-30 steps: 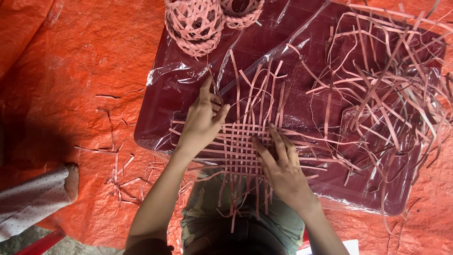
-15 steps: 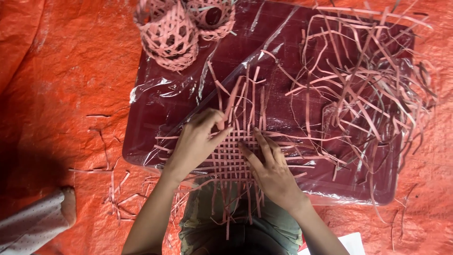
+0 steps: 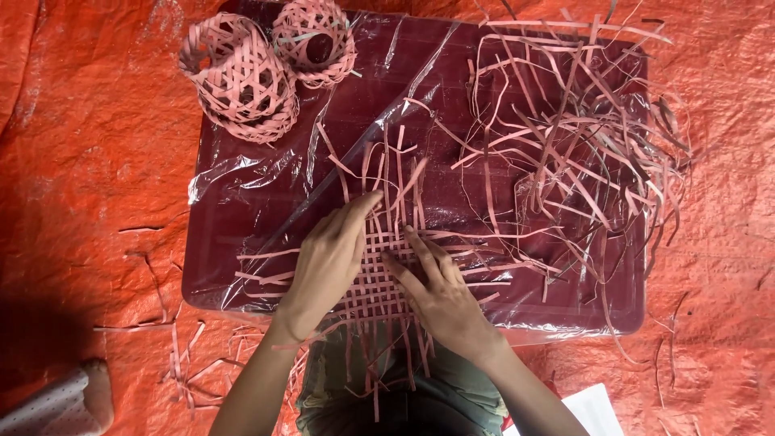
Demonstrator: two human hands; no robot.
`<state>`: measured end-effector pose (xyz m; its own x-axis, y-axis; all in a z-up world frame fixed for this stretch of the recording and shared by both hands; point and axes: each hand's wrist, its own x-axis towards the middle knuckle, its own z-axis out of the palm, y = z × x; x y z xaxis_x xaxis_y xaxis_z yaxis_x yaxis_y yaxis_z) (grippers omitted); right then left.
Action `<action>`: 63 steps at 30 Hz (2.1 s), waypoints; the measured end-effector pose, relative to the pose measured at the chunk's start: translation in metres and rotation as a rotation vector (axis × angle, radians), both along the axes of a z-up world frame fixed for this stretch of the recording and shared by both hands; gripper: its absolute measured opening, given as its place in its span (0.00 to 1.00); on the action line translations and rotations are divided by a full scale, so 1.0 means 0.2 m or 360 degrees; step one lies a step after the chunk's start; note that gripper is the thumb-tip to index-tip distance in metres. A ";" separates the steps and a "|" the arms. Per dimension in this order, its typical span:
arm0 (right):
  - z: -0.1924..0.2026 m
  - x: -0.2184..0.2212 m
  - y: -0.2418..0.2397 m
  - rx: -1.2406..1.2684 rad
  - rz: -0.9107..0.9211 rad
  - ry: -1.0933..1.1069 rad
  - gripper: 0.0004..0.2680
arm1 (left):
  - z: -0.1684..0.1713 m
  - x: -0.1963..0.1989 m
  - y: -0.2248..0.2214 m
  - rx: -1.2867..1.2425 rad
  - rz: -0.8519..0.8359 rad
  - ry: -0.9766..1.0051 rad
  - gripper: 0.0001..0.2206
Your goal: Weaving a flat square base for a basket using thin pink plastic strips on a small table.
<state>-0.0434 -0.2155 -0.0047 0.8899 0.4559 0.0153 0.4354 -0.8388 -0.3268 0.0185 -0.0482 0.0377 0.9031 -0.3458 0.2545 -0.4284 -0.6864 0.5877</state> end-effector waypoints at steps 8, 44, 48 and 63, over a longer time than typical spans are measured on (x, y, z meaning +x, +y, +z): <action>0.02 0.00 0.01 -0.0012 0.0004 0.0063 0.16 | -0.18 -0.03 0.02 0.0077 -0.0078 -0.0406 0.33; 0.24 0.29 -0.39 0.0774 -0.0821 -0.0149 0.04 | -0.49 0.00 0.01 -0.0109 0.0346 -0.0815 0.08; 0.40 0.26 -0.38 0.1382 -0.0812 -0.0037 0.08 | -0.45 -0.01 0.01 -0.0224 0.0283 -0.0777 0.09; 0.37 0.23 0.04 0.2350 -0.0397 0.0886 0.08 | -0.41 0.01 0.02 -0.0584 0.0269 -0.0741 0.05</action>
